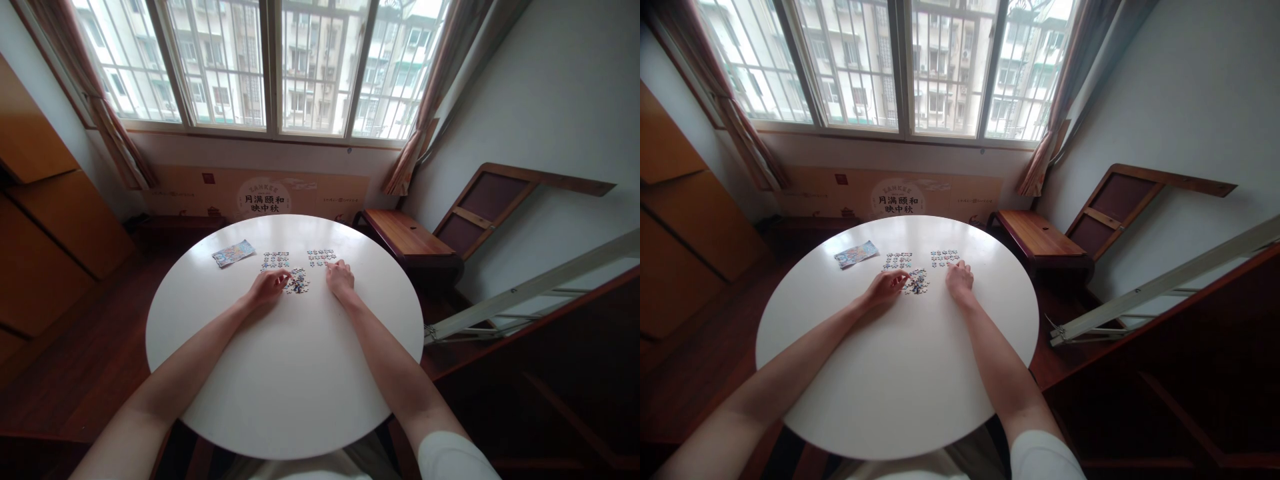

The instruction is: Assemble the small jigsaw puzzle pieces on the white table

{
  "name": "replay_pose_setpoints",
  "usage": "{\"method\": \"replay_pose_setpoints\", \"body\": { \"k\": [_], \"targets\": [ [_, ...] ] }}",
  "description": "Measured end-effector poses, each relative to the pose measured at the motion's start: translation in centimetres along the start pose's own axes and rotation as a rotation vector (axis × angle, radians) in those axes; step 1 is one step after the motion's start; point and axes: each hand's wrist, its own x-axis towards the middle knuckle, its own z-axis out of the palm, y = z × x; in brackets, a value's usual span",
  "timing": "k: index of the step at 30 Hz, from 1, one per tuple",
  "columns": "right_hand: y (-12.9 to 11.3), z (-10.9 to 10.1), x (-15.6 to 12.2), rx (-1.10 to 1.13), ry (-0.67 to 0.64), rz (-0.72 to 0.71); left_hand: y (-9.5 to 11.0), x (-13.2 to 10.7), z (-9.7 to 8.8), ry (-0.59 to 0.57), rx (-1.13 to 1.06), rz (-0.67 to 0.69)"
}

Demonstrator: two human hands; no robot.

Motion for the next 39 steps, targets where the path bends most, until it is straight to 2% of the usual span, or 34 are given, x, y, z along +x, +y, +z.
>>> {"method": "replay_pose_setpoints", "body": {
  "k": [39],
  "targets": [
    [0.06,-0.03,-0.06,0.015,-0.011,-0.032,0.24,0.08,-0.04,-0.010,-0.001,-0.002]
  ]
}}
